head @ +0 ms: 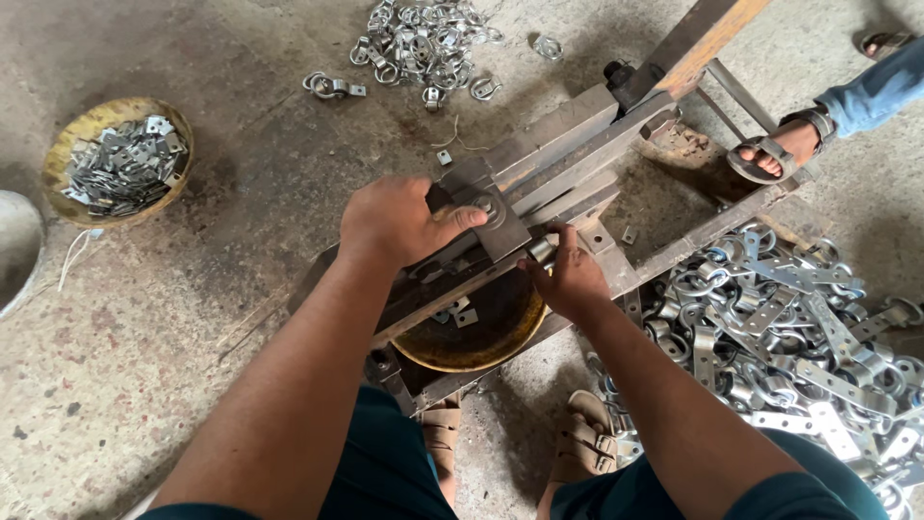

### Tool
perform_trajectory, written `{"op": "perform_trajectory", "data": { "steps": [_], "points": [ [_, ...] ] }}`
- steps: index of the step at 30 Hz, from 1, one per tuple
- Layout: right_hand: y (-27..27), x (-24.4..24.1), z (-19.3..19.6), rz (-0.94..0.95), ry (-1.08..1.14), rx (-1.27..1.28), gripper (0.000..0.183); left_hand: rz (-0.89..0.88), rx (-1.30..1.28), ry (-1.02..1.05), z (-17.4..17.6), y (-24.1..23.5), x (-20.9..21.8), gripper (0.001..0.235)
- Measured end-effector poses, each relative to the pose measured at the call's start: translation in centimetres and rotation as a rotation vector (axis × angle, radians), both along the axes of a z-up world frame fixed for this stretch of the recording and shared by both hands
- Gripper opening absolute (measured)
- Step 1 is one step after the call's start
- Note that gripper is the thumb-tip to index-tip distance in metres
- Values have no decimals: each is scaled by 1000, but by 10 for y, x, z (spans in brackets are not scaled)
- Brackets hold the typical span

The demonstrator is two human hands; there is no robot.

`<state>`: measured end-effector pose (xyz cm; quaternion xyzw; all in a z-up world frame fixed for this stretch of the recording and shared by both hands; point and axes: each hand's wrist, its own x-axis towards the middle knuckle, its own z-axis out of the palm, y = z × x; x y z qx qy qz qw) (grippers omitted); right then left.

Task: The person assembles metal components by placing small metal loops into metal brackets and then securing them using a manual metal-bending machine.

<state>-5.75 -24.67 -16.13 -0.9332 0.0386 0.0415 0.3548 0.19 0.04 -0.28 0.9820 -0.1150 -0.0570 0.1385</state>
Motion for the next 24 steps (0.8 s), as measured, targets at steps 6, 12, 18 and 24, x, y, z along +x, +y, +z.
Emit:
{"op": "perform_trajectory", "data": {
  "steps": [6, 12, 18, 24],
  "points": [
    [0, -1, 6, -11, 3, -12, 74, 6, 19, 16, 4, -2, -5, 96],
    [1, -1, 2, -9, -23, 23, 71, -39, 71, -28, -1, 1, 2, 102],
    [1, -1, 10, -60, 43, 21, 73, -25, 10, -37, -1, 0, -3, 99],
    [1, -3, 6, -25, -29, 16, 76, -2, -9, -10, 5, 1, -2, 97]
  ]
}}
